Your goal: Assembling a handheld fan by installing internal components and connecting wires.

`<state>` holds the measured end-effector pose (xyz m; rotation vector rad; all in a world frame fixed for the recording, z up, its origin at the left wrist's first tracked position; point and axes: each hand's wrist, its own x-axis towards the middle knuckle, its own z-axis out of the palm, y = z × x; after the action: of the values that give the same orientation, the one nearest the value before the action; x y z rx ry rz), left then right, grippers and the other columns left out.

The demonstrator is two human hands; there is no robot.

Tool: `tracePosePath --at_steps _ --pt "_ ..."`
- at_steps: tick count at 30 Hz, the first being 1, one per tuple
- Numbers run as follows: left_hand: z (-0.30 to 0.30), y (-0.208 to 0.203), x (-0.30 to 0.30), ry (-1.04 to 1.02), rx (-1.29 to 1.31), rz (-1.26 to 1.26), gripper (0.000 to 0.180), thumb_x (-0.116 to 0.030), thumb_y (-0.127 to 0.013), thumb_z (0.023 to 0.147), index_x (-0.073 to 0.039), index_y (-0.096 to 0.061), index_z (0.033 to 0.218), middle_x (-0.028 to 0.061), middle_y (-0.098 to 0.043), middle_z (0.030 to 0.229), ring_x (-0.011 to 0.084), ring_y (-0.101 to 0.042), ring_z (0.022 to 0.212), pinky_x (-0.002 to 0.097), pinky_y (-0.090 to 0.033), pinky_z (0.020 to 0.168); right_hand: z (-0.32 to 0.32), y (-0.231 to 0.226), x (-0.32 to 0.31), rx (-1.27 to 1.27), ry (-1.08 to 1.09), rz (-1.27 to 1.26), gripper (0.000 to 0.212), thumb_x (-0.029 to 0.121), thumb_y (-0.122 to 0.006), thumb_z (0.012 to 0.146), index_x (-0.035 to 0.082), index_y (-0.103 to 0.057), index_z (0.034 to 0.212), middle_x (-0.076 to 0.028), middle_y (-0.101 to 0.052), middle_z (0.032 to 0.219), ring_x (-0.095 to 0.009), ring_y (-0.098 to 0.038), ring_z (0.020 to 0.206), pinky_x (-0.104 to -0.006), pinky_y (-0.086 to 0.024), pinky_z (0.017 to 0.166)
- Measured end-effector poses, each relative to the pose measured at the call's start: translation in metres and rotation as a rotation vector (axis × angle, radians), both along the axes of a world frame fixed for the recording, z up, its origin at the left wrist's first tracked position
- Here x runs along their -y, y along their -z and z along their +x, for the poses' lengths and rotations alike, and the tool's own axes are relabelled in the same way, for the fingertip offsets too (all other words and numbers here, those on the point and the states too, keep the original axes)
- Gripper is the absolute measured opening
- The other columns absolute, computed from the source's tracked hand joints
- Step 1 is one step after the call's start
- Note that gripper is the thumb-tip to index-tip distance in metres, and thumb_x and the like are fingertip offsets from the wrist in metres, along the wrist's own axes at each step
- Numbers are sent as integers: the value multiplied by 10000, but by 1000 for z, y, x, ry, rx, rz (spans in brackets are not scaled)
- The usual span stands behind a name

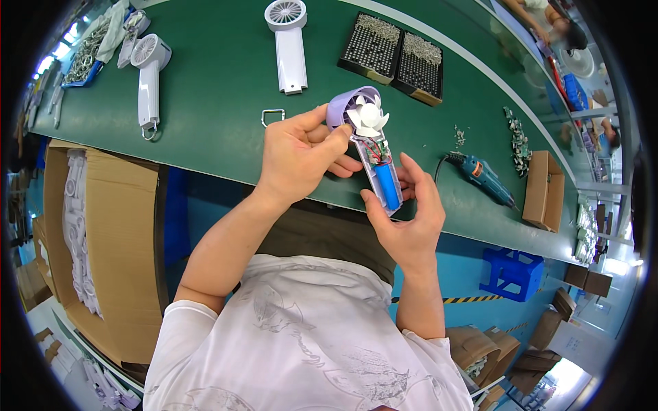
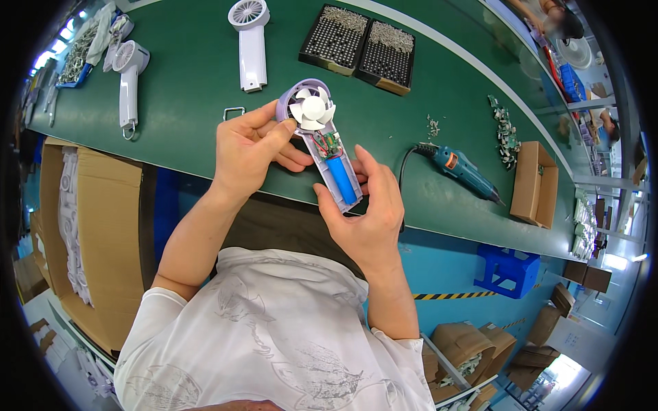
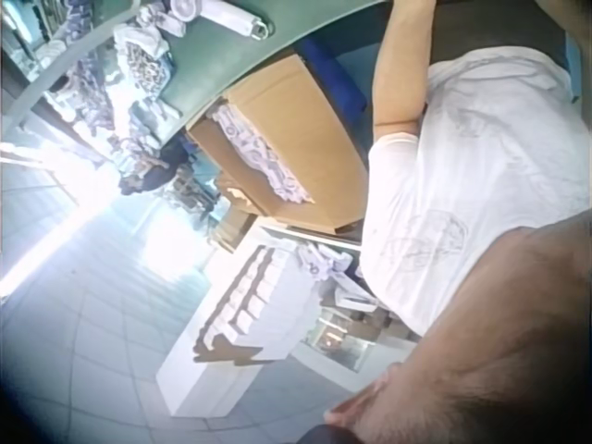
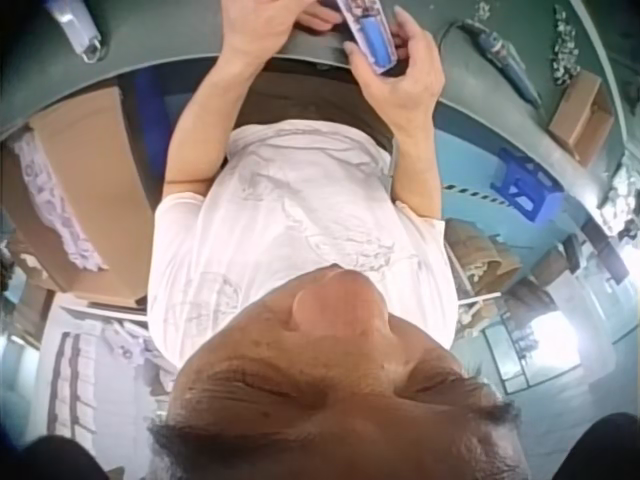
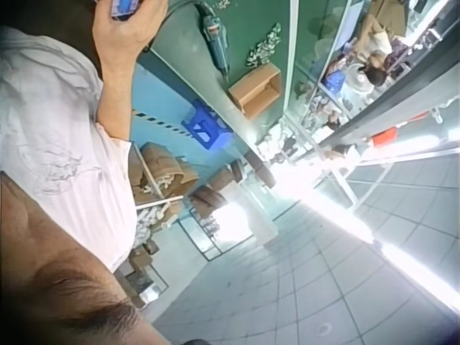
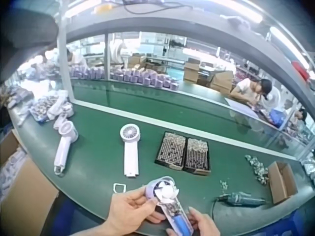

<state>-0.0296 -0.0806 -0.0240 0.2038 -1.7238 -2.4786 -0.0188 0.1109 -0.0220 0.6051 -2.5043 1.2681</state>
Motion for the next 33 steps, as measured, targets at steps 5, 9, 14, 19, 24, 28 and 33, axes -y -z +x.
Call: tracePosePath --at_steps 5,9,14,19,24,28,33 --pt "0 0 0 -5 10 8 411 -42 -598 962 146 -533 1321 159 -723 905 263 -743 675 314 -625 548 0 0 0 -5 3 -3 637 59 -862 670 -38 -598 1241 -113 -654 935 -215 -636 790 -308 -536 660" --pt "-1 -1 1 -3 15 -1 412 -48 -599 961 146 -535 1320 162 -725 921 262 -743 675 312 -624 550 -1 1 1 -13 2 -3 638 59 -863 671 -35 -598 1243 -111 -655 929 -213 -635 786 -307 -536 659" --pt "-2 -1 2 -3 24 8 414 -49 -601 957 142 -540 1318 173 -725 942 262 -742 668 314 -624 546 -1 0 1 -11 2 -10 640 58 -863 672 -34 -598 1246 -112 -655 930 -211 -636 784 -306 -534 658" --pt "-1 1 3 -15 42 40 411 -63 -602 957 139 -550 1311 189 -723 946 262 -741 661 312 -622 542 3 0 -1 -19 -5 -14 647 55 -862 669 -31 -596 1252 -119 -656 943 -219 -644 797 -306 -535 670" --pt "-4 -12 4 -13 143 85 418 -170 -611 958 138 -600 1241 196 -717 916 248 -729 624 286 -595 497 9 -7 -6 -36 46 -23 586 76 -866 691 -36 -628 1214 -130 -666 948 -217 -660 804 -297 -537 697" --pt "-24 -38 1 -8 175 154 371 -222 -661 916 124 -662 1050 223 -710 901 276 -724 615 299 -587 481 -12 -24 -19 -285 60 -21 518 114 -881 720 -57 -669 1160 -172 -710 1043 -241 -698 893 -318 -559 792" --pt "-80 -103 -16 140 28 239 304 -163 -616 922 111 -607 1054 220 -686 942 291 -723 685 317 -598 513 -49 -81 -28 -325 194 -168 364 3 -791 850 -55 -683 1193 -120 -728 1025 -124 -671 840 -225 -542 736"
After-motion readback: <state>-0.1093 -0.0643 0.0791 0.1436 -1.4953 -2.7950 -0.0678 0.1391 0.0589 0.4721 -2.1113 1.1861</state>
